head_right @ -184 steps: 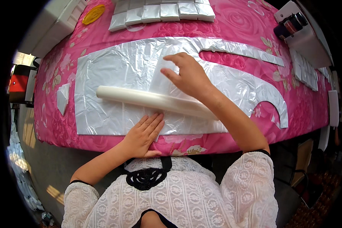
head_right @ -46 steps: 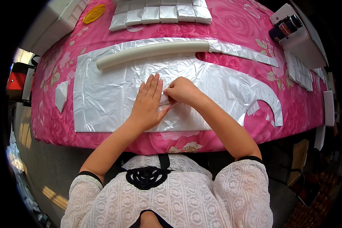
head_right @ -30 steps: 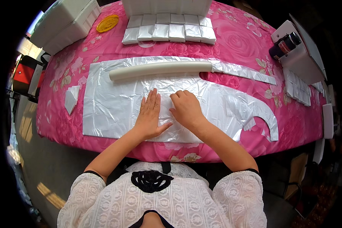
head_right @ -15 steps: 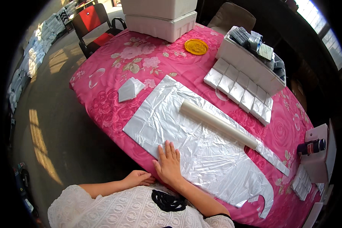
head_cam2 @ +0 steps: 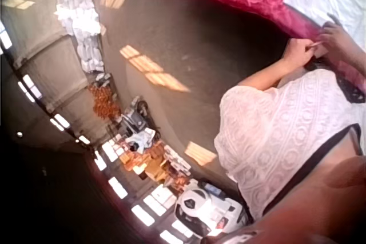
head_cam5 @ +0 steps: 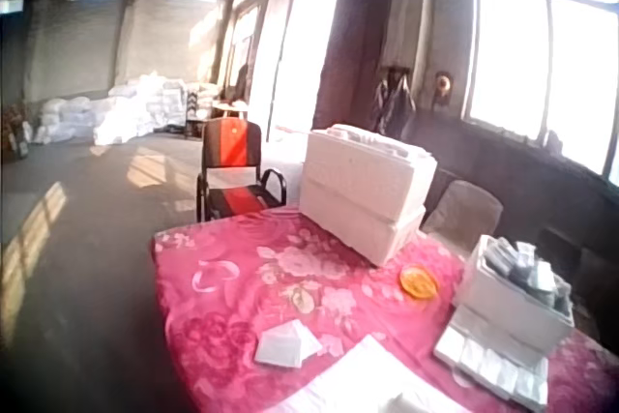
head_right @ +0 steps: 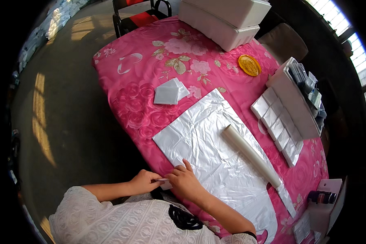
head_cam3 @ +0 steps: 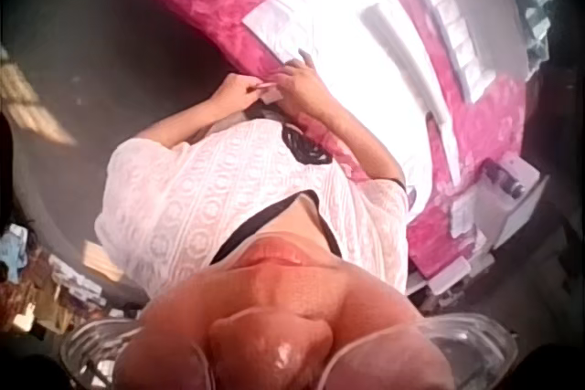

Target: The person wraps small white rectangular items in clear plastic film on a pink floral tablecloth. They unroll the film, place an item, fold the film around it, and set the wrapped item aside. The process repeats with multiple items.

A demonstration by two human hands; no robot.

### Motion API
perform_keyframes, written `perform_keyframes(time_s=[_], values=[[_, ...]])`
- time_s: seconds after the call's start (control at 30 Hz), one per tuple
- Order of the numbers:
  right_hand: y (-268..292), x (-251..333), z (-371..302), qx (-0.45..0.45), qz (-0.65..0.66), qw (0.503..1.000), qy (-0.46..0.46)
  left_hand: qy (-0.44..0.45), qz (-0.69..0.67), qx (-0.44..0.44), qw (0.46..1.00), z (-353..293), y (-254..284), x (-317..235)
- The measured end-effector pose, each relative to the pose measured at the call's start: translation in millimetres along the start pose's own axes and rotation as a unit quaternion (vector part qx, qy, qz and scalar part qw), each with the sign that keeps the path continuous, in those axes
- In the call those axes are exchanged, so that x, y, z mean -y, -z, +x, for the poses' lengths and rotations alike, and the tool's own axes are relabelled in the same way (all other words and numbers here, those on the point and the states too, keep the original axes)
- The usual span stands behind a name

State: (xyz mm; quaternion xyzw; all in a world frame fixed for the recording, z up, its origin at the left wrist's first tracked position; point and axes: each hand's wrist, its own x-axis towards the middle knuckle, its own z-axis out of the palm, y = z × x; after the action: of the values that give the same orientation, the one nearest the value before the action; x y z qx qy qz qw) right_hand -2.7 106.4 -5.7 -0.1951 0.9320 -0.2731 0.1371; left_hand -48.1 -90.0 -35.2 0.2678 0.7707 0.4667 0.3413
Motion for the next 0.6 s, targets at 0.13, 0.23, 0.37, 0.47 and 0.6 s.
perform_keyframes(time_s=[0.13, 0.23, 0.37, 0.47, 0.6], values=[[59.2, -26.6, 45.8, -0.077, -0.047, 0.995, 0.051, -0.012, -0.305, -0.08, 0.949, 32.3, 11.5, 0.7], [108.4, -45.0, 105.5, -0.118, 0.026, 0.993, 0.005, 0.026, -0.54, -0.175, 0.823, 68.8, 30.4, -14.7], [118.7, -79.0, 184.8, -0.129, -0.063, 0.99, 0.002, 0.042, -0.644, -0.238, 0.726, 112.4, 37.6, -23.3], [106.7, -105.4, 224.8, -0.169, -0.26, 0.946, 0.095, 0.096, -0.707, -0.208, 0.669, 132.2, 37.4, -22.2], [109.0, -137.9, 248.9, -0.08, -0.21, 0.974, 0.005, 0.087, -0.667, -0.212, 0.709, 131.0, 27.6, -34.2]])
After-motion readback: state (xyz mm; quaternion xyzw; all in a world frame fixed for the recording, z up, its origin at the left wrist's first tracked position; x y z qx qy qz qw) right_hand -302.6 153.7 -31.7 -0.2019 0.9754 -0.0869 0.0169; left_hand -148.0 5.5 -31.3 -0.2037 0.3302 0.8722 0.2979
